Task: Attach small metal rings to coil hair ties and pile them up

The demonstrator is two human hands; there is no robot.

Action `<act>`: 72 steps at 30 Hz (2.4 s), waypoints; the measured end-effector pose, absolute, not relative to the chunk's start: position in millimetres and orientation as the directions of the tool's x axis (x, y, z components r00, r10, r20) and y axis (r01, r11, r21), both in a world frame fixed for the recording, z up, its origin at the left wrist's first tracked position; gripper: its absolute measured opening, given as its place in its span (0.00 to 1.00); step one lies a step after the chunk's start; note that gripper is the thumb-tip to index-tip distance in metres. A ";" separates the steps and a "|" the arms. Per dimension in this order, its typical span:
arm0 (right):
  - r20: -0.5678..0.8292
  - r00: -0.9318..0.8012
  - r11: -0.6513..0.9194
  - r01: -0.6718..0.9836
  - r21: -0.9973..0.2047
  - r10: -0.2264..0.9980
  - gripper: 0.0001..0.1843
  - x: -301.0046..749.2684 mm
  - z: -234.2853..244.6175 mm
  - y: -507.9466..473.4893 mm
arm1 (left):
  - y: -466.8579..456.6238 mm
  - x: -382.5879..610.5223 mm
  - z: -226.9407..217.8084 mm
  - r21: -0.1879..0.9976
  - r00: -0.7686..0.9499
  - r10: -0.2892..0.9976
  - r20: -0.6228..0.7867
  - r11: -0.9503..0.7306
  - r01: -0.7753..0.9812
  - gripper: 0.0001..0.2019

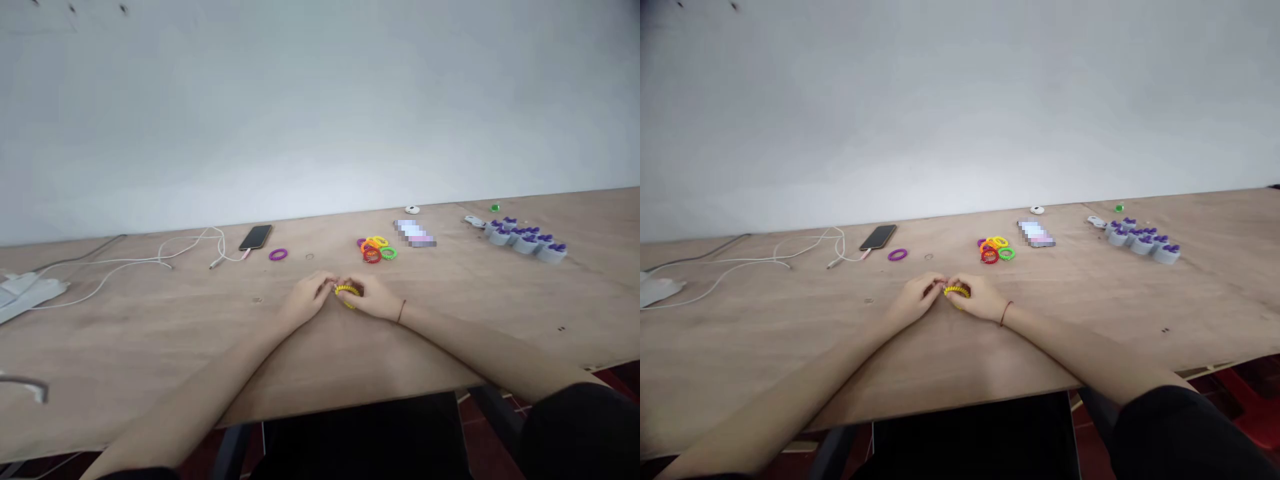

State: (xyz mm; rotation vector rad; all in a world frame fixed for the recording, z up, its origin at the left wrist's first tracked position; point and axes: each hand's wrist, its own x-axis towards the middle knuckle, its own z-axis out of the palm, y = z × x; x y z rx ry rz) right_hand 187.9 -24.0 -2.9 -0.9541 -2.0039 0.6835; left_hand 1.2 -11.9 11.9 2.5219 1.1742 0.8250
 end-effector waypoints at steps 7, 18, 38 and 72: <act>0.415 -0.351 0.528 0.348 -0.774 0.840 0.11 187.9 -3.6 -22.7 | -12.6 -4.2 19.2 0.169 0.593 0.728 0.344 -0.670 0.723 0.12; 0.398 -0.414 0.546 0.344 -0.764 0.818 0.08 186.2 0.1 -29.0 | -18.0 4.0 12.8 0.442 0.416 0.853 0.315 -0.520 0.731 0.13; 0.400 -0.411 0.546 0.343 -0.765 0.819 0.10 186.5 0.0 -27.5 | -15.5 -0.3 14.8 0.252 0.419 0.826 0.378 -0.527 0.812 0.10; 0.456 0.287 0.260 0.525 -0.811 0.842 0.19 269.0 -22.9 67.5 | -2.2 -7.9 5.7 0.229 0.700 0.630 0.336 -0.775 0.589 0.11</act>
